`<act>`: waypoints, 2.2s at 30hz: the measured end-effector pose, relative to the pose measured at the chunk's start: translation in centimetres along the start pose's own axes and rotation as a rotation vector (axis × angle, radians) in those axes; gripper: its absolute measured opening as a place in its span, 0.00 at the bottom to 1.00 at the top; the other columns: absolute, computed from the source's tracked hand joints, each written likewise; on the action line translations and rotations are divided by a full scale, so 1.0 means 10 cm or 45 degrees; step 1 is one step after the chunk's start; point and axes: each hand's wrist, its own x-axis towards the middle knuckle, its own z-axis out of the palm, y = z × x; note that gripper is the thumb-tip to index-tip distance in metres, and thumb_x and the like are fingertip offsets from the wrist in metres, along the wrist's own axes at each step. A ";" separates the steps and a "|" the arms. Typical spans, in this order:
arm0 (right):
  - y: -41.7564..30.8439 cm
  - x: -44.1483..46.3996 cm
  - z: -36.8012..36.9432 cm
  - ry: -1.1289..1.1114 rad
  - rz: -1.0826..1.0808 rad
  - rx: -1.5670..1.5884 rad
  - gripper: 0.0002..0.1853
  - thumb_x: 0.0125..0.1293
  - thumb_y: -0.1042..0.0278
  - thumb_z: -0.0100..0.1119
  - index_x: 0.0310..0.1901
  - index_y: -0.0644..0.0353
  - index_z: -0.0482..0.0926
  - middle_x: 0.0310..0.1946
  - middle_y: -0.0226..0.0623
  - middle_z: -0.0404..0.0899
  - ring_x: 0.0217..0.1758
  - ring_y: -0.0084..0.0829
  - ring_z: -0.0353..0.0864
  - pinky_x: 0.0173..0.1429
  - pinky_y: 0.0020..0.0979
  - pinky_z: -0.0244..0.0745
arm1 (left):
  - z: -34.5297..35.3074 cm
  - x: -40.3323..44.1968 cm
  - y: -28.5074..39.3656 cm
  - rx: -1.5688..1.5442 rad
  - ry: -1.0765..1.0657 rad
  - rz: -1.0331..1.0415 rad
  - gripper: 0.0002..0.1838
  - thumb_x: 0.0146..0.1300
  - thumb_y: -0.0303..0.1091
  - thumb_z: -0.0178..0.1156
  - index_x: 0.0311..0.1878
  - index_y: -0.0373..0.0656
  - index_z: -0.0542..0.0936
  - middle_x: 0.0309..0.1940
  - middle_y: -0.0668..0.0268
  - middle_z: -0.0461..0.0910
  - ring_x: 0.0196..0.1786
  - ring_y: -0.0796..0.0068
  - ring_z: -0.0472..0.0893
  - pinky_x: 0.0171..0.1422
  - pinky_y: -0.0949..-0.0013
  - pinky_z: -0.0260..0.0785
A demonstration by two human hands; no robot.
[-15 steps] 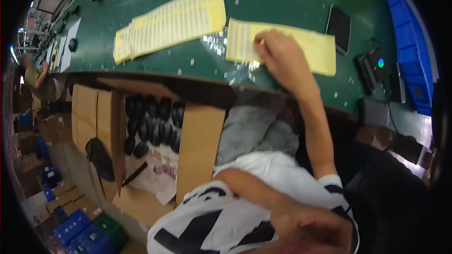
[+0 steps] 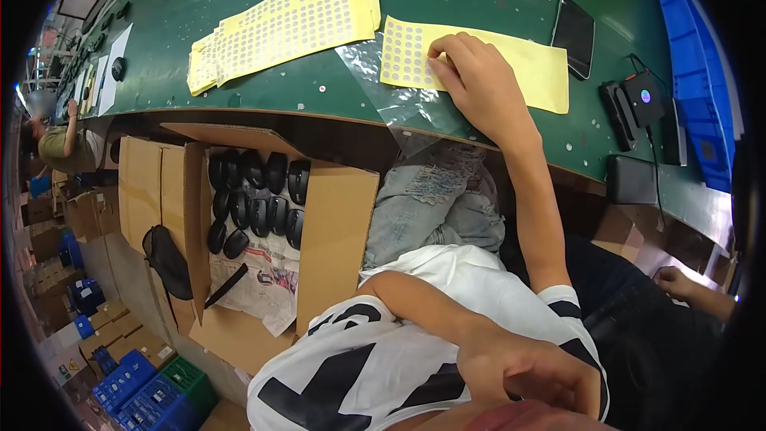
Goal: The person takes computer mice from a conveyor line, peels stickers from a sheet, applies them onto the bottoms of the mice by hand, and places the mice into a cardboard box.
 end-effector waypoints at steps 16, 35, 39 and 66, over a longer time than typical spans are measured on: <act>0.00 0.02 0.02 -0.012 0.026 -0.007 0.05 0.73 0.68 0.62 0.45 0.60 0.81 0.38 0.35 0.83 0.35 0.32 0.76 0.45 0.32 0.72 | 0.05 0.00 -0.02 -0.011 0.003 -0.047 0.39 0.57 0.38 0.75 0.69 0.35 0.70 0.67 0.52 0.75 0.66 0.57 0.78 0.67 0.63 0.75; 0.07 0.03 0.05 0.065 -0.052 -0.071 0.07 0.73 0.65 0.60 0.43 0.57 0.81 0.40 0.36 0.84 0.42 0.39 0.83 0.53 0.37 0.76 | 0.03 0.06 0.83 1.383 0.113 0.726 0.29 0.54 0.23 0.73 0.59 0.41 0.71 0.50 0.56 0.83 0.43 0.60 0.84 0.49 0.69 0.80; 0.10 0.01 0.05 0.035 -0.060 -0.137 0.07 0.73 0.64 0.59 0.43 0.57 0.81 0.40 0.36 0.85 0.42 0.38 0.84 0.51 0.37 0.77 | 0.34 0.06 1.25 2.422 0.810 1.210 0.39 0.58 0.38 0.73 0.70 0.45 0.65 0.65 0.48 0.71 0.61 0.51 0.76 0.60 0.57 0.75; 0.09 0.01 0.10 0.085 -0.047 0.015 0.04 0.70 0.69 0.60 0.42 0.58 0.79 0.38 0.41 0.80 0.39 0.45 0.78 0.49 0.40 0.73 | 0.30 0.31 2.15 2.413 0.900 1.179 0.40 0.62 0.45 0.69 0.75 0.47 0.63 0.71 0.47 0.66 0.70 0.48 0.69 0.69 0.48 0.68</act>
